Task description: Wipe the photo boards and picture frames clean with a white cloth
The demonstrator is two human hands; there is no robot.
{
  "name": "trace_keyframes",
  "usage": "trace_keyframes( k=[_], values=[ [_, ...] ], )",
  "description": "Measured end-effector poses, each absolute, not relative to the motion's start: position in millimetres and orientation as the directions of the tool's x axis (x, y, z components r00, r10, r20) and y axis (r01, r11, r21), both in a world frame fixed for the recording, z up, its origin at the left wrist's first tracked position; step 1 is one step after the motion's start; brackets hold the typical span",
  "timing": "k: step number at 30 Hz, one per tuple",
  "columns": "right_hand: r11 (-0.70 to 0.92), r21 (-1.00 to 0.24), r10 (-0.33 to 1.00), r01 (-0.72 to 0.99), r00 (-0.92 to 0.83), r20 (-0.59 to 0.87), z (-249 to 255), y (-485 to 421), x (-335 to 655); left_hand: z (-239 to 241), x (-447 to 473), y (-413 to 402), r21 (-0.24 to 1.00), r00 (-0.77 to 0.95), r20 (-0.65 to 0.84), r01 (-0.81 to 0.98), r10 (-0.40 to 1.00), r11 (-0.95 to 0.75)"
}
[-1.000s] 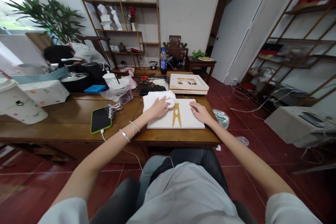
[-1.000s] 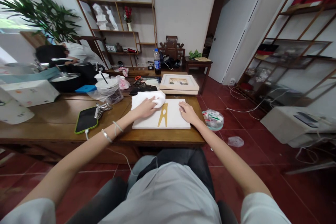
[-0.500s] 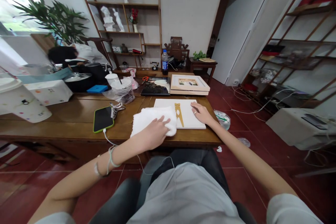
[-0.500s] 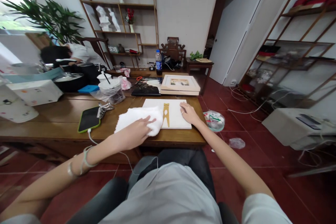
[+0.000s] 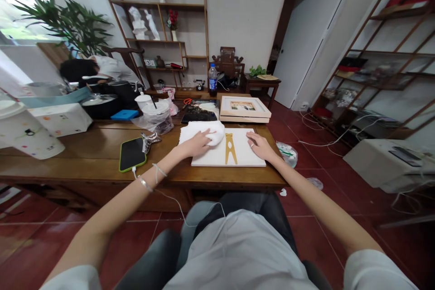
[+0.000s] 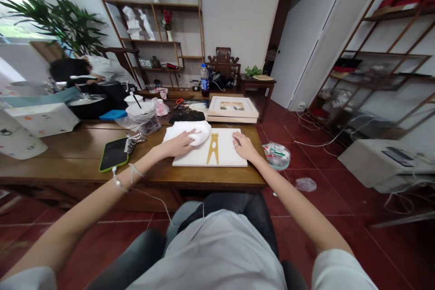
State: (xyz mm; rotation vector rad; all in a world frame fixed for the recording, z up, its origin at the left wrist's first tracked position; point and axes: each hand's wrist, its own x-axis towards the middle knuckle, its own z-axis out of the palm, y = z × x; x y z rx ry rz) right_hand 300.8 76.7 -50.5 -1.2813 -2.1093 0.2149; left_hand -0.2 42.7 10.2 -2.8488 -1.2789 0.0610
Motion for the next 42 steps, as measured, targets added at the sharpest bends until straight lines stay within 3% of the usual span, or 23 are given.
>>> trace_keyframes(
  k=[4,9,25,33,37,42],
  values=[
    [0.511,-0.439,0.84,0.739,-0.32,0.439,-50.7,76.5,300.6,0.1,0.8,78.5,0.003,0.629,0.04,0.777,0.777,-0.629],
    [0.513,-0.459,0.839,0.725,-0.31,0.448,-51.4,76.7,301.2,-5.6,7.6,78.6,-0.041,0.599,0.083,0.801,0.797,-0.598],
    [0.507,-0.459,0.843,0.729,-0.31,0.44,-49.9,76.4,300.2,38.6,-2.0,-81.7,-0.034,0.649,-0.114,0.754,0.752,-0.656],
    [0.518,-0.472,0.836,0.714,-0.306,0.455,-51.2,77.3,300.9,25.7,-1.4,14.9,-0.061,0.604,-0.061,0.792,0.795,-0.607],
    [0.514,-0.476,0.839,0.714,-0.302,0.453,-51.2,76.4,300.8,29.4,0.0,70.6,0.015,0.568,0.039,0.822,0.822,-0.569],
    [0.519,-0.464,0.836,0.718,-0.312,0.452,-51.2,76.0,300.5,46.6,18.8,96.7,0.089,0.577,-0.007,0.814,0.817,-0.574]
  ],
)
